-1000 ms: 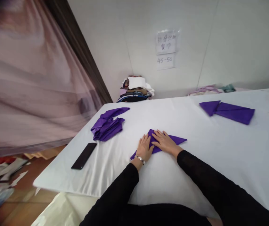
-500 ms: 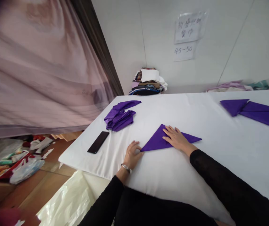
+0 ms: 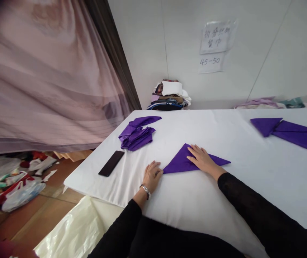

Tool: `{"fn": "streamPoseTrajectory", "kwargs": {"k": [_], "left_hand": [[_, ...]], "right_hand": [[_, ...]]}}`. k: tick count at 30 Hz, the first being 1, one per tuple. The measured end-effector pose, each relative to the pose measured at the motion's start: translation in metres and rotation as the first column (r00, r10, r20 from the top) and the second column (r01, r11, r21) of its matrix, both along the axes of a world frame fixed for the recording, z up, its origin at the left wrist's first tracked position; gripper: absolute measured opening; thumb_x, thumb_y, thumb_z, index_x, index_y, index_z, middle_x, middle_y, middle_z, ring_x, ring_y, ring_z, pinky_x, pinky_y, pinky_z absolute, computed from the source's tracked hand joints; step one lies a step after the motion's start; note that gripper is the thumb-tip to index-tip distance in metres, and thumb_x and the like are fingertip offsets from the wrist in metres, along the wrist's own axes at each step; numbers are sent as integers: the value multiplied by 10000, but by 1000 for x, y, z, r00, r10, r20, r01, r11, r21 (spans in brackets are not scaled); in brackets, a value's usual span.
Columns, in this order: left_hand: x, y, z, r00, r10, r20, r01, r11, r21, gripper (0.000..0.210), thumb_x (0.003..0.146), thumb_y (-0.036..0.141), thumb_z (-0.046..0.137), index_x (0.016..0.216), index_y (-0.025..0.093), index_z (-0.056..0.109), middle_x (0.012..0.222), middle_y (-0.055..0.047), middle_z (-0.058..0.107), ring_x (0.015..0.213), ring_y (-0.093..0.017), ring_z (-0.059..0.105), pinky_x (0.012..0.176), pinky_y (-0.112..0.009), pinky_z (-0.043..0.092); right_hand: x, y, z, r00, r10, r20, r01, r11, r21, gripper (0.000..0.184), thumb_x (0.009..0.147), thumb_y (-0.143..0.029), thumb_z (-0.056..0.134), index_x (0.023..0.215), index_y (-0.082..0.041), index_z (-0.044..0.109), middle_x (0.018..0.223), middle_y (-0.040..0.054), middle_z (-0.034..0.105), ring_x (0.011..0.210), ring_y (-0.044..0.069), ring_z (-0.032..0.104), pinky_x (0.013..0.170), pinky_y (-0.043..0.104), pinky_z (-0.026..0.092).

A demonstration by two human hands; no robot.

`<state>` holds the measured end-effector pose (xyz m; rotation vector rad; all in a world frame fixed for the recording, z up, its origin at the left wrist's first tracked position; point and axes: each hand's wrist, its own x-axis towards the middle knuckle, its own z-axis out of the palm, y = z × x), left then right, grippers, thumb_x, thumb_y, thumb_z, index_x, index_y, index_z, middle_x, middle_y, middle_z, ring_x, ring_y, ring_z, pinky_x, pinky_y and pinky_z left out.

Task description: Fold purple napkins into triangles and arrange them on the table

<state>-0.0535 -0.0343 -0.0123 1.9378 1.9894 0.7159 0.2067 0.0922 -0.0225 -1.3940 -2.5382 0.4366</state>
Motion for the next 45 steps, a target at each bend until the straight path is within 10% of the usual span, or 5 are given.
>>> {"fn": "streamPoseTrajectory", "kwargs": {"k": [17,22,27,40,45], "left_hand": [[14,3,5,992,113,-53,-111,993,50,126,776,157,503,670,211,545,1179,-42,574,1275,-220,345,1067,-457,231],[14,3,3,992,117,-48,-115,992,52,123,768,152,507,672,217,547,1185,-36,572,1272,-219,349,1064,-463,235],[13,4,2,991,117,-57,-114,992,52,112,760,152,519,683,220,565,1186,-31,572,1269,-212,353,1069,-446,234],[8,-3,1,977,210,-37,-205,973,102,122,790,192,495,691,218,562,1157,-48,587,1232,-220,400,1054,-450,268],[33,-20,11,996,-70,-60,77,988,133,284,835,256,465,1109,215,524,1314,-71,484,1271,-203,357,1077,-453,249]], "right_hand": [[-4,0,5,996,22,91,-34,990,134,593,889,-564,247,1378,-237,321,1474,80,220,1352,251,122,1071,492,128],[-30,-36,19,970,243,23,-242,948,208,558,891,-521,323,1379,-250,320,1465,79,242,1346,267,146,1066,527,113],[-60,-73,24,852,523,-11,-517,846,132,624,875,-542,362,1400,-217,268,1446,90,284,1338,263,182,1080,517,77],[-66,-71,22,854,520,-25,-520,854,-10,639,884,-570,295,1419,-232,202,1468,72,231,1350,237,139,1084,488,34],[-67,-70,15,860,508,-47,-509,861,-11,587,886,-480,390,1410,-278,222,1457,63,266,1345,241,159,1073,511,61]]}}
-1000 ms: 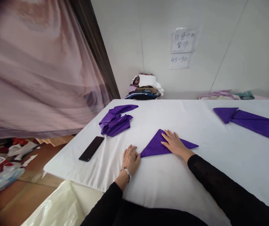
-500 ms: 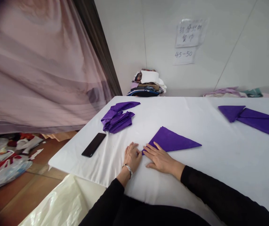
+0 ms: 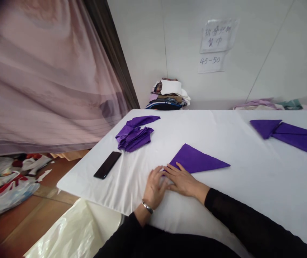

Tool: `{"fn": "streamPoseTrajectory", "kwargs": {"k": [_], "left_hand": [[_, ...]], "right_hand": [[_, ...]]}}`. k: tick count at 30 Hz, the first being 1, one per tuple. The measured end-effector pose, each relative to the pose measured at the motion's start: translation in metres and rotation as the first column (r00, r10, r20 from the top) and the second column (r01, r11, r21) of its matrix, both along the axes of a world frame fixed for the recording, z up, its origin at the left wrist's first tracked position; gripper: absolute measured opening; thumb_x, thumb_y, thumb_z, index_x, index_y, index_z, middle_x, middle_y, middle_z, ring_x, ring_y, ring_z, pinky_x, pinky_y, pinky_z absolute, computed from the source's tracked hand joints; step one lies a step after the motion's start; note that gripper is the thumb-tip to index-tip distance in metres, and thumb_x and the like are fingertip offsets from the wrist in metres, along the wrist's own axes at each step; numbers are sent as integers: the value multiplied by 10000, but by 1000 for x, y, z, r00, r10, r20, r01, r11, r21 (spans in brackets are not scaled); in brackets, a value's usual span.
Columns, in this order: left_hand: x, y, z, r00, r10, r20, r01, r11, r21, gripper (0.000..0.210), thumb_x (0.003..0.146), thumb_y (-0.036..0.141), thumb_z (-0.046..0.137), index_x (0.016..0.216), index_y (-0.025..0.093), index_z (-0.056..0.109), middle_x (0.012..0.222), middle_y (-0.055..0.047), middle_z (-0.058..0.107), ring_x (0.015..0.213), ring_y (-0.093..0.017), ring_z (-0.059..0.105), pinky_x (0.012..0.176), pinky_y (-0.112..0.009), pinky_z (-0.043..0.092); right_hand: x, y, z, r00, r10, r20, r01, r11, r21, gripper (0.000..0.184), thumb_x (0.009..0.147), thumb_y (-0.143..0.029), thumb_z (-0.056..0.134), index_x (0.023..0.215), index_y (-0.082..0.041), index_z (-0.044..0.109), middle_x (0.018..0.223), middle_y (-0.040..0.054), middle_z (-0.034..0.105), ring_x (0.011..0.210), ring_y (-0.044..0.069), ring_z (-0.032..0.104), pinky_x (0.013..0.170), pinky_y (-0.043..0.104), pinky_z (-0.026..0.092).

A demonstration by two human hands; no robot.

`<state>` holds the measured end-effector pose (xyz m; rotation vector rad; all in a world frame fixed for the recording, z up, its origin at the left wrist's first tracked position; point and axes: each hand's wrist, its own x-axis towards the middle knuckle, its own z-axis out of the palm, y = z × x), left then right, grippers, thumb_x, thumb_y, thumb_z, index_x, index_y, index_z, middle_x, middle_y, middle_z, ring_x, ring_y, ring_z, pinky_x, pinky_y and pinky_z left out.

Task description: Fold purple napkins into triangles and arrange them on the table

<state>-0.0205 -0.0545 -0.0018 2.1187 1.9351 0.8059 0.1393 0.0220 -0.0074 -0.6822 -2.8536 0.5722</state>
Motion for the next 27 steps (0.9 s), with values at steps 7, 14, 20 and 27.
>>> {"fn": "streamPoseTrajectory", "kwargs": {"k": [7,14,20,27], "left_hand": [[37,21,1,970,-238,-58,227,963,-148,696,846,490,391,1388,95,204,1481,-138,164,1365,-243,82,1108,-493,149],[35,34,-8,997,-81,-19,73,966,-249,722,868,532,289,1403,69,140,1494,-130,89,1363,-217,16,1118,-439,145],[40,36,-14,990,-53,-131,17,966,-257,752,854,570,275,1398,63,167,1484,-142,117,1360,-231,51,1117,-439,149],[44,35,-21,950,-47,-309,-27,973,-229,818,824,636,254,1386,43,227,1474,-156,145,1359,-273,50,1113,-443,151]], "right_hand": [[-3,3,-8,998,-10,-61,9,1000,-16,623,844,-410,495,1401,-239,273,1435,81,316,1330,267,200,1085,456,98],[-4,1,-6,995,-45,-93,45,999,4,624,866,-381,443,1420,-236,197,1477,74,214,1347,223,146,1092,445,115],[24,11,-7,994,-87,-59,88,996,16,621,897,-453,356,1433,-232,132,1469,82,226,1346,232,156,1088,474,92],[86,43,-9,938,-346,-13,345,930,126,681,868,-584,310,1416,-189,226,1469,93,218,1348,244,146,1089,464,99]]}}
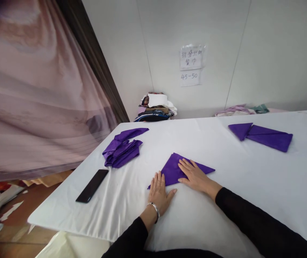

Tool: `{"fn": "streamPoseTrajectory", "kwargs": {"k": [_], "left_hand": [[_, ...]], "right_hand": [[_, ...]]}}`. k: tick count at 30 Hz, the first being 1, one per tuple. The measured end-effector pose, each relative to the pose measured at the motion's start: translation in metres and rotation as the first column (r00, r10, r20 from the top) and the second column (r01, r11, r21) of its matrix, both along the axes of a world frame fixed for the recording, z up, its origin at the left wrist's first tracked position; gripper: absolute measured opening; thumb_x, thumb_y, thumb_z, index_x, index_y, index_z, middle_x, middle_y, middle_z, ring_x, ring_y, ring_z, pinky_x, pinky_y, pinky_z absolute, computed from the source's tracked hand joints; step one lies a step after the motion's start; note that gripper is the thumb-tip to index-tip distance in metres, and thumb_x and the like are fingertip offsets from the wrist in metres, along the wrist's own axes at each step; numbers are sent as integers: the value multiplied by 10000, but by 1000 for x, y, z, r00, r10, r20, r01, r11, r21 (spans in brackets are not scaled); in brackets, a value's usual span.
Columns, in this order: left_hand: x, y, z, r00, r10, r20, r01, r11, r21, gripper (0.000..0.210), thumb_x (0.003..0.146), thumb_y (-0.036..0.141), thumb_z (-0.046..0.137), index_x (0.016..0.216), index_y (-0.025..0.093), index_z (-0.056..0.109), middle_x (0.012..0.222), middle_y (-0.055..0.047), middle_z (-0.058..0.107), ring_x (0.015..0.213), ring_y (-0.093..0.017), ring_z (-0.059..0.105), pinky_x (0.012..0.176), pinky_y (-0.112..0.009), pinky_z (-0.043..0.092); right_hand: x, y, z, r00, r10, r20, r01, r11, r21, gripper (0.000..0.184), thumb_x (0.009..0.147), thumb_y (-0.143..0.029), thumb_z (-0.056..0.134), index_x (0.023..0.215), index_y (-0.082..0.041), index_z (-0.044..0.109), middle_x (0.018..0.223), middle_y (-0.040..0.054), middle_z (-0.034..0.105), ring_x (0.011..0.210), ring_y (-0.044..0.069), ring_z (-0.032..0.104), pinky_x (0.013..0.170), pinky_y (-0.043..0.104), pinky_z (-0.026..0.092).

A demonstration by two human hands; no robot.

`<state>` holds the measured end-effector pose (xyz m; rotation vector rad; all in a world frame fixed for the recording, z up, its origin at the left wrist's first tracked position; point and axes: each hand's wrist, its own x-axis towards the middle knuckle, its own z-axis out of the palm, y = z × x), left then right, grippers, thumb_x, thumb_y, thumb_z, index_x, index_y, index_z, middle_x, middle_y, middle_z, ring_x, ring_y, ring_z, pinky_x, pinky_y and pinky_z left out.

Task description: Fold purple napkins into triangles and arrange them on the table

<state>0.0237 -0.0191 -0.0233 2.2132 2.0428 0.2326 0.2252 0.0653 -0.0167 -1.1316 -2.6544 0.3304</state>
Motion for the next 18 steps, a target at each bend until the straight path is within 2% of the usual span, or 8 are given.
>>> {"fn": "streamPoseTrajectory", "kwargs": {"k": [5,8,13,18], "left_hand": [[2,-2,-3,999,28,-37,-27,1000,16,849,813,663,208,1381,32,239,1473,-167,142,1359,-285,46,1113,-445,138],[2,-2,-5,999,38,-39,-37,999,24,851,813,667,188,1383,37,233,1477,-160,130,1360,-281,39,1113,-446,135],[1,-2,-7,998,51,-47,-50,999,10,830,814,658,210,1385,56,241,1482,-142,119,1360,-283,39,1109,-455,148],[1,-2,-8,997,49,-51,-48,999,20,816,819,646,228,1389,62,234,1484,-137,126,1362,-282,41,1112,-446,148]], "right_hand": [[2,23,-3,988,-154,5,154,988,-3,667,866,-580,311,1392,-171,295,1450,110,269,1341,251,177,1080,461,141],[-7,40,-6,976,-209,-58,209,978,1,593,870,-499,375,1357,-160,360,1413,121,347,1316,256,252,1064,457,184],[-25,63,-7,930,-309,-198,307,951,-42,435,821,-255,478,1243,-152,493,1159,123,581,1095,237,501,957,366,348],[-37,74,-5,901,-366,-234,358,931,-77,411,754,-197,543,1162,-152,552,1020,100,618,974,222,543,876,324,389]]}}
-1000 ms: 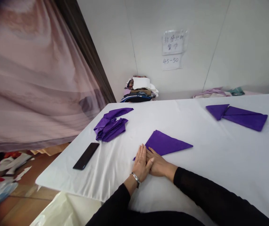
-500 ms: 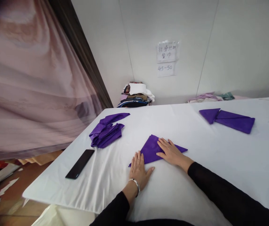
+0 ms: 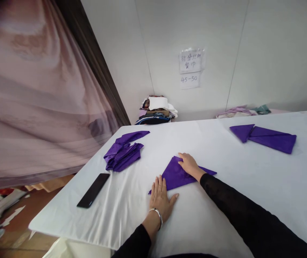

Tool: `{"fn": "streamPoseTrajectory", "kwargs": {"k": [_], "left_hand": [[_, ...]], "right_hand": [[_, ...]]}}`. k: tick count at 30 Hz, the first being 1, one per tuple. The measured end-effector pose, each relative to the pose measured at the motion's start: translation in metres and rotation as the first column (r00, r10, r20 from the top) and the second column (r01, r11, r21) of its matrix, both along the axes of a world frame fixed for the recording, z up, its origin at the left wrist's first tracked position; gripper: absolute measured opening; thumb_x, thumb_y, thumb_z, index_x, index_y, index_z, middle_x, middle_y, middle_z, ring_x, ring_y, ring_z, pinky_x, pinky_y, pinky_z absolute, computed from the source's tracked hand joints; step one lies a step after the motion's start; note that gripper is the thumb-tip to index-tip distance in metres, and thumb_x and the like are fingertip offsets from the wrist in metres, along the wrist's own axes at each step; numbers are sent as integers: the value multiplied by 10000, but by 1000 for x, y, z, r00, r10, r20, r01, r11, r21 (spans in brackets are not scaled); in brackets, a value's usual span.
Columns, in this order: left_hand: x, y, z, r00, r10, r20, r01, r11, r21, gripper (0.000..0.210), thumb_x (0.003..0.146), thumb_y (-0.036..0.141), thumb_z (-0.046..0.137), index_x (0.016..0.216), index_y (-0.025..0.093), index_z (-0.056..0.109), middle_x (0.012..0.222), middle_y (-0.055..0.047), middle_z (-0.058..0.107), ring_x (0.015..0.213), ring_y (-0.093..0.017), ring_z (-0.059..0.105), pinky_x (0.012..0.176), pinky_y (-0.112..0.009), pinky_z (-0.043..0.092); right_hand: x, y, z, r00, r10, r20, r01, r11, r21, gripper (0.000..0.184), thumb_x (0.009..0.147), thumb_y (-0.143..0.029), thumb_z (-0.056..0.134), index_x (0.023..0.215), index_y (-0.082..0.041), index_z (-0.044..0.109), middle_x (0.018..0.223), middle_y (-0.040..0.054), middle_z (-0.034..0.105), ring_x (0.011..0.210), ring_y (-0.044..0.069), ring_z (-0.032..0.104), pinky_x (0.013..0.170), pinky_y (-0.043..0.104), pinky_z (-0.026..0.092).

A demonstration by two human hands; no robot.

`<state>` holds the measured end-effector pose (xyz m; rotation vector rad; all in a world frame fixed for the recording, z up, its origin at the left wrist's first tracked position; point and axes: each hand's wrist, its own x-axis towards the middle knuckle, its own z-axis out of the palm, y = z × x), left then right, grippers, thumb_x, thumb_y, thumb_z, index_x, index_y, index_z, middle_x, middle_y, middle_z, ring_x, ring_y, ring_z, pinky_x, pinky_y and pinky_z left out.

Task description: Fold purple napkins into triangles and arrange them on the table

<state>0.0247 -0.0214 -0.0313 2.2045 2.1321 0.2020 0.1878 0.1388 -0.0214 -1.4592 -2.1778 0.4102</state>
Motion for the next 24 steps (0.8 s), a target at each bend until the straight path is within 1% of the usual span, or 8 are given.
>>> {"fn": "streamPoseTrajectory", "kwargs": {"k": [5,9,12,16,19,24], "left_hand": [[-1,-1,-1,1000,-5,24,5,1000,1,826,820,652,201,1389,54,226,1486,-143,110,1362,-280,23,1116,-445,138],[-1,-1,-1,999,-18,37,18,1000,1,823,821,646,225,1389,52,226,1485,-144,121,1361,-290,31,1115,-449,145],[-1,-2,-1,999,-18,46,18,1000,-5,823,818,647,237,1389,54,230,1482,-148,126,1361,-295,38,1111,-462,154],[-1,-2,0,998,-17,55,17,1000,-14,823,814,653,229,1390,66,232,1486,-136,125,1360,-298,30,1108,-468,147],[0,-2,0,999,-17,51,19,999,-29,836,807,662,232,1389,62,237,1485,-136,131,1360,-300,28,1109,-465,139],[-1,-2,0,998,-25,49,27,999,-25,849,807,667,217,1386,47,234,1484,-151,119,1361,-298,32,1111,-467,128]], "right_hand": [[-4,5,1,997,-11,-74,10,1000,-13,220,752,-181,503,925,-204,637,902,40,639,846,178,571,788,289,419],[-7,8,1,991,19,-129,-19,1000,0,164,754,-198,469,775,-218,630,824,24,634,802,172,576,762,294,433],[-8,11,-1,987,34,-157,-35,999,-2,166,760,-221,452,750,-222,618,783,15,634,749,170,583,720,295,445],[-9,14,-5,985,33,-171,-34,999,-2,164,768,-232,445,767,-219,609,782,14,634,735,169,587,698,294,448],[-10,16,-6,987,43,-156,-42,999,8,157,773,-232,450,762,-219,606,780,13,626,736,168,578,694,293,444],[-11,17,-6,993,62,-99,-59,997,41,138,786,-227,471,756,-217,606,801,19,610,774,169,555,739,301,428]]}}
